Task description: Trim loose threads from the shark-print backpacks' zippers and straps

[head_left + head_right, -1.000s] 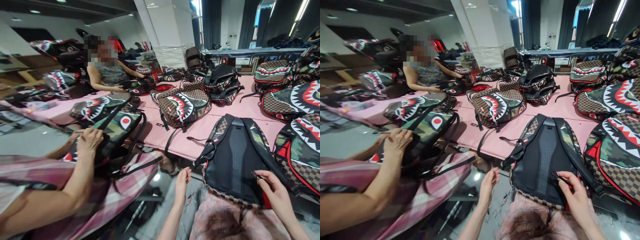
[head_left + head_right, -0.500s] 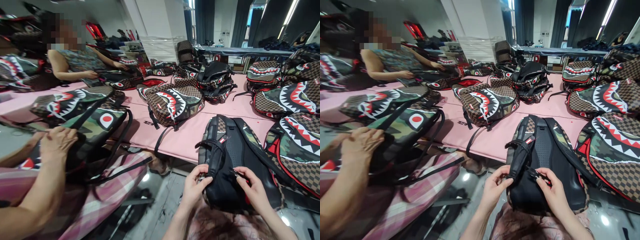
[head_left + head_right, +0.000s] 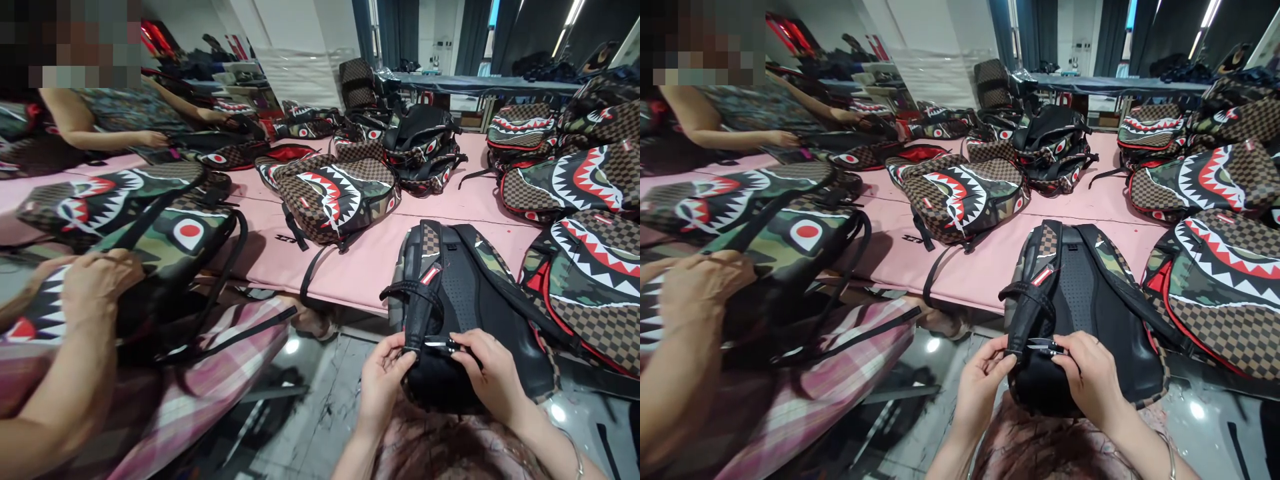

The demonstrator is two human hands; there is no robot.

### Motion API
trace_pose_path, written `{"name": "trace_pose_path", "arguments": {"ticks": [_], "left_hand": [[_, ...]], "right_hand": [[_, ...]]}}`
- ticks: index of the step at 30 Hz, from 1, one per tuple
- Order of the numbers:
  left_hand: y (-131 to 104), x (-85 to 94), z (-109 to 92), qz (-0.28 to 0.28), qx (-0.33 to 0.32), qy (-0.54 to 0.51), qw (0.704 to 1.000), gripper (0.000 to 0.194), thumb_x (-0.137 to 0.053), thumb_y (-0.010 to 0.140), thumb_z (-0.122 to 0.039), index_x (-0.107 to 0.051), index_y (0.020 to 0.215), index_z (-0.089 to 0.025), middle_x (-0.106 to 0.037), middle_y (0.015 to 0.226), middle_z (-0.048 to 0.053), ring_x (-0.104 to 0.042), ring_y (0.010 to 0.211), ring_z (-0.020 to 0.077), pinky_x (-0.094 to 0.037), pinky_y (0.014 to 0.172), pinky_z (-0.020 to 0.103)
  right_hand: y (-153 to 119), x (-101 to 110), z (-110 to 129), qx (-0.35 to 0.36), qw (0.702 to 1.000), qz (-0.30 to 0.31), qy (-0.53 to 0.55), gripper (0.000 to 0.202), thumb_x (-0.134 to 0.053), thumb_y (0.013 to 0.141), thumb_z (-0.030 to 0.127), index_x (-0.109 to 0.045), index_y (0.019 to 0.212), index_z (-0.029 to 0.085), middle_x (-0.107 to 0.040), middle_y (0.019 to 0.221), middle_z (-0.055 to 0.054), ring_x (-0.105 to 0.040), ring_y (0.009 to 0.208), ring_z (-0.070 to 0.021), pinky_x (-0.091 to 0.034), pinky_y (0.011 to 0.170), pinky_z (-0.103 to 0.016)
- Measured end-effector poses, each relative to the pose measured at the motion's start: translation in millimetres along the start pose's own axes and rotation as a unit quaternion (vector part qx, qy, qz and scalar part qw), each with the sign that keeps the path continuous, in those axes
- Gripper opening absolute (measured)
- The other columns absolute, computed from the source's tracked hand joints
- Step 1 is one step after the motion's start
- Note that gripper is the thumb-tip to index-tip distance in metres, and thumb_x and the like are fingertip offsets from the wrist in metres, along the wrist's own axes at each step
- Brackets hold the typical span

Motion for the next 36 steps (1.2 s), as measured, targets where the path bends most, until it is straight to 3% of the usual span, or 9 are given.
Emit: {"name": "trace_pose_path", "arguments": {"ticks": [18,22,25,30,33,36], "left_hand": [[-2,-4.6,1,0.014,-0.014,0.016,1.0,0.025,-0.07,0.062,-0.021,-0.065,0.085,-0.015,-0.067,0.086,0.004,-0.06,0.085,0.0168,-0.044,0.083,0.028],[-2,-4.8,0,0.008,-0.006,0.013,1.0,0.026,-0.07,0.061,-0.022,-0.065,0.085,-0.014,-0.067,0.085,0.005,-0.06,0.084,0.018,-0.045,0.082,0.03],[-3,-4.9,-3,0.006,-0.001,0.012,1.0,0.027,-0.071,0.06,-0.023,-0.065,0.085,-0.014,-0.067,0.084,0.005,-0.06,0.083,0.0183,-0.045,0.081,0.03],[-4,-5.7,-5,0.01,0.005,0.023,1.0,0.027,-0.073,0.057,-0.025,-0.063,0.081,-0.015,-0.065,0.083,0.004,-0.059,0.08,0.0157,-0.045,0.075,0.025],[-3,-5.7,-5,-0.004,0.002,0.042,0.999,0.026,-0.074,0.056,-0.026,-0.06,0.075,-0.015,-0.063,0.074,0.002,-0.056,0.07,0.0127,-0.044,0.068,0.022],[-3,-5.4,-6,-0.016,-0.009,0.046,0.999,0.021,-0.07,0.062,-0.029,-0.06,0.073,-0.014,-0.061,0.067,0.0,-0.053,0.063,0.0104,-0.042,0.062,0.02]], "right_hand": [[11,-2,2,0.081,0.995,0.037,-0.044,0.017,-0.047,0.087,0.022,-0.061,0.097,0.018,-0.065,0.081,-0.006,-0.059,0.076,-0.017,-0.046,0.07,-0.03],[10,-1,1,0.071,0.997,0.02,-0.011,0.016,-0.046,0.087,0.019,-0.062,0.09,0.017,-0.065,0.078,-0.005,-0.059,0.073,-0.0163,-0.045,0.07,-0.03],[11,-2,1,0.041,0.999,0.006,0.028,0.014,-0.047,0.086,0.019,-0.06,0.092,0.017,-0.065,0.08,-0.006,-0.06,0.073,-0.0158,-0.046,0.068,-0.028],[16,-6,-1,0.0,0.998,0.045,0.054,0.014,-0.048,0.085,0.022,-0.062,0.088,0.019,-0.066,0.079,-0.005,-0.06,0.074,-0.0166,-0.045,0.07,-0.029],[20,-10,-10,-0.095,0.983,0.043,0.151,0.016,-0.047,0.084,0.027,-0.06,0.089,0.02,-0.065,0.082,-0.004,-0.06,0.076,-0.0159,-0.046,0.068,-0.026],[21,-25,-17,-0.198,0.944,0.061,0.257,0.018,-0.052,0.08,0.032,-0.059,0.089,0.019,-0.065,0.083,-0.003,-0.06,0.077,-0.0159,-0.047,0.069,-0.026]]}}
Point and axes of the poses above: each hand's wrist, its own y-axis towards the middle knuckle, its own x-axis out of the back of the hand, z = x × y, the point moved 3 cm from there along y, towards the middle knuckle
